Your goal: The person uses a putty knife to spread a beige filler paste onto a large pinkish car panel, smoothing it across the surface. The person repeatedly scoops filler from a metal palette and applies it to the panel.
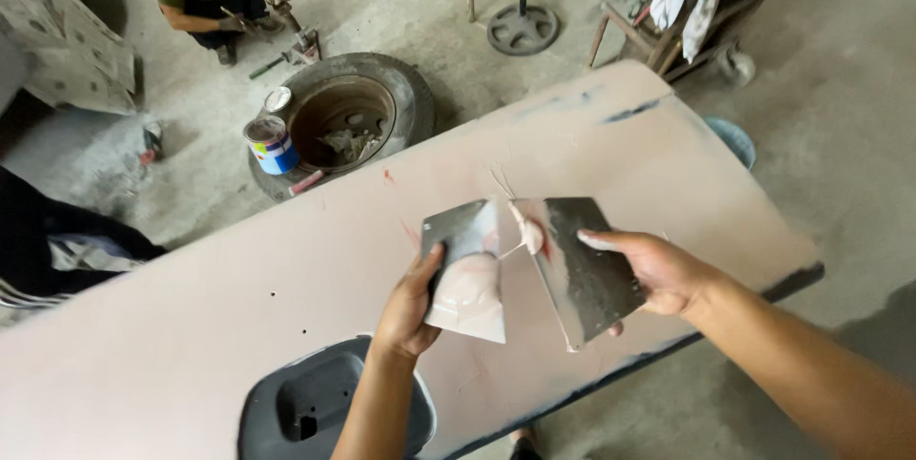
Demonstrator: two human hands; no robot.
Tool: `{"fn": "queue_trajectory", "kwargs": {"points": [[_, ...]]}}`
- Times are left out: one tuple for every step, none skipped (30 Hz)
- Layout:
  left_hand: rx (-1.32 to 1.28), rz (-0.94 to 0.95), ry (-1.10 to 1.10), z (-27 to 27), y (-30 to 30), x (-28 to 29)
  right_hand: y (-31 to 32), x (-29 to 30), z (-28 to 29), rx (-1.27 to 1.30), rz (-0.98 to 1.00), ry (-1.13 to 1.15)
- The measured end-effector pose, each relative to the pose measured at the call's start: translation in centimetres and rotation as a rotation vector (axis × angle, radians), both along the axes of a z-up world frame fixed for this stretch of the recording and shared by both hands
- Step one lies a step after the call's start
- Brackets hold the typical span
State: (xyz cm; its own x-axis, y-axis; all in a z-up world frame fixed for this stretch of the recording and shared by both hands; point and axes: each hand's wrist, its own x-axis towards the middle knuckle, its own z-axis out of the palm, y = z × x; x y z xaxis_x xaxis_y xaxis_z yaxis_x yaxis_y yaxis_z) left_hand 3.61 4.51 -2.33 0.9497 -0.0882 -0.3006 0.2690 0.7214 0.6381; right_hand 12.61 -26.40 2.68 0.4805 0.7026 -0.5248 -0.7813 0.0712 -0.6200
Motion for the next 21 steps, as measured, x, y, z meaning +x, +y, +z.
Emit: {"fn": "queue_trajectory", "kwargs": {"points": [[-0.055,0.046,0.008,-0.3,0.3,-0.4,-0.3,0.6,1.2,-0.034,0.038,-0.065],[-0.110,0.092,0.017,-0.6,0.7,-0.9,-0.5,1.2,2.6,-0.067,0.076,-0.130],[-0.157,0.129,0.033,-0.6,1.3,-1.4,-0.4,1.5,3.8,-0.091,0.107,-0.186],[-0.204,0.165,0.036,-0.7,1.8,-2.0,0.1,1.8,4.9,-0.189,0.150,-0.300],[-0.255,0.195,0.036,-0.8,2.0,-2.7,0.5,1.9,6.0,-0.289,0.192,-0.416],[-0.306,0.226,0.037,-0.8,2.1,-3.4,0.9,1.9,7.1,-0.387,0.236,-0.532],[-0.302,0.267,0.042,-0.8,2.4,-4.2,1.7,1.8,7.8,-0.581,0.425,-0.719],[-0.298,0.307,0.047,-0.8,2.7,-5.0,3.0,1.6,8.1,-0.772,0.620,-0.902],[-0.294,0.348,0.050,-0.7,3.0,-5.8,4.3,1.3,8.2,-0.959,0.821,-1.088],[-0.304,0.397,0.032,-0.6,3.2,-6.6,5.7,0.8,8.2,-1.046,0.849,-1.093],[-0.309,0.445,0.018,-0.6,3.5,-7.6,7.2,0.2,7.6,-1.128,0.872,-1.096],[-0.313,0.493,0.004,-0.5,3.6,-8.5,8.0,-0.3,7.3,-1.210,0.894,-1.101],[-0.337,0.500,-0.001,-0.5,3.9,-9.2,8.9,-0.4,7.0,-1.166,0.866,-1.206],[-0.360,0.506,-0.006,-0.5,4.1,-10.0,10.0,-0.4,6.4,-1.119,0.835,-1.310],[-0.383,0.512,-0.011,-0.6,4.2,-10.7,10.9,-0.3,5.7,-1.069,0.802,-1.411],[-0.383,0.532,-0.001,-0.8,4.2,-11.2,11.7,0.1,5.2,-1.114,0.829,-1.455],[-0.384,0.549,0.011,-1.1,4.3,-11.8,12.7,0.8,4.6,-1.160,0.855,-1.496],[-0.384,0.566,0.024,-1.4,4.3,-12.3,13.6,1.4,4.2,-1.205,0.881,-1.537],[-0.409,0.569,0.020,-1.7,4.3,-12.9,14.4,1.9,3.9,-1.231,0.892,-1.505],[-0.433,0.572,0.016,-2.1,4.3,-13.4,15.2,2.4,3.5,-1.256,0.903,-1.474],[-0.458,0.576,0.003,-2.4,4.5,-13.5,16.2,3.1,3.5,-1.282,0.909,-1.451]]}}
